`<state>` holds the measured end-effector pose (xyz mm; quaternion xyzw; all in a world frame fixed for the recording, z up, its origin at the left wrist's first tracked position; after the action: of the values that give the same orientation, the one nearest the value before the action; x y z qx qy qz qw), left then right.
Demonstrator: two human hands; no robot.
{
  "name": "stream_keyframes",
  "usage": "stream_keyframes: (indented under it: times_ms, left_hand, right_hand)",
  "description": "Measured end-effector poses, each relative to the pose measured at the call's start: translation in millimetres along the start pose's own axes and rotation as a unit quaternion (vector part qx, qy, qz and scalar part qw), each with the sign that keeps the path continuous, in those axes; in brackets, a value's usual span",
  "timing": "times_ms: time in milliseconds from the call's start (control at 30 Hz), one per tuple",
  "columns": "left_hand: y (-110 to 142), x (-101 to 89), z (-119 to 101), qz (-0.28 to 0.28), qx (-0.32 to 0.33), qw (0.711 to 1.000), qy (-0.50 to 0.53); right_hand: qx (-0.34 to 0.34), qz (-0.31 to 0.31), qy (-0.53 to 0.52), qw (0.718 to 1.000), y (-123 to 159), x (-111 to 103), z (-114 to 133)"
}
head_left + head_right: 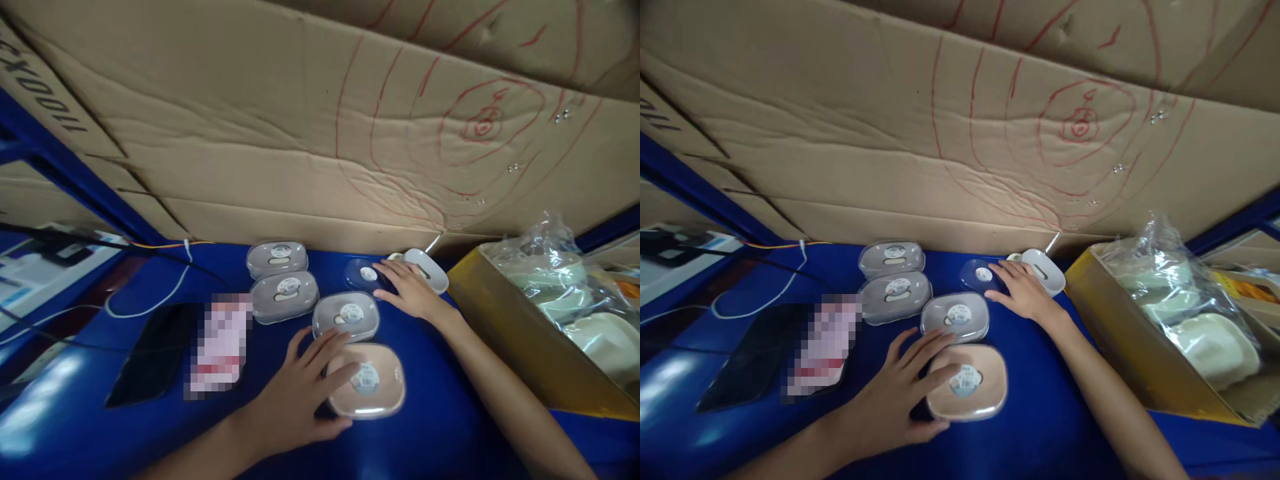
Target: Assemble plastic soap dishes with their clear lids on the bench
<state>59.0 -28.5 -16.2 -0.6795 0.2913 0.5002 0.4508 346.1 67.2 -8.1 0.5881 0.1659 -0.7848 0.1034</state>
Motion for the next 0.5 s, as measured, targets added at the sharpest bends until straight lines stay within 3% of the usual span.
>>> stream_keyframes:
  times_ms: [267, 500]
  left_hand:
    - [-5, 2.9, 3, -0.013, -0.020, 1.000, 0.006]
    - [-7, 3.1, 1, -0.009, -0.025, 1.000, 0.003]
  right_hand:
    - [0.025, -0.023, 0.025, 0.999, 31, 6, 0]
    - [0.054, -0.036, 0.067, 0.996, 33, 17, 15]
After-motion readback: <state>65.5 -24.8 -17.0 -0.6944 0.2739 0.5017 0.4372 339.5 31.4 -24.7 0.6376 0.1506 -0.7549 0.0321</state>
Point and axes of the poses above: each hand's wrist, its own y-axis away from the middle knuckle, its own x-axis out of the palm, z = x × y, the point moved 5 cm from there along -y, towards the middle knuckle, and after that the axes turned 7 degrees about -y, right-handed, at the moved point
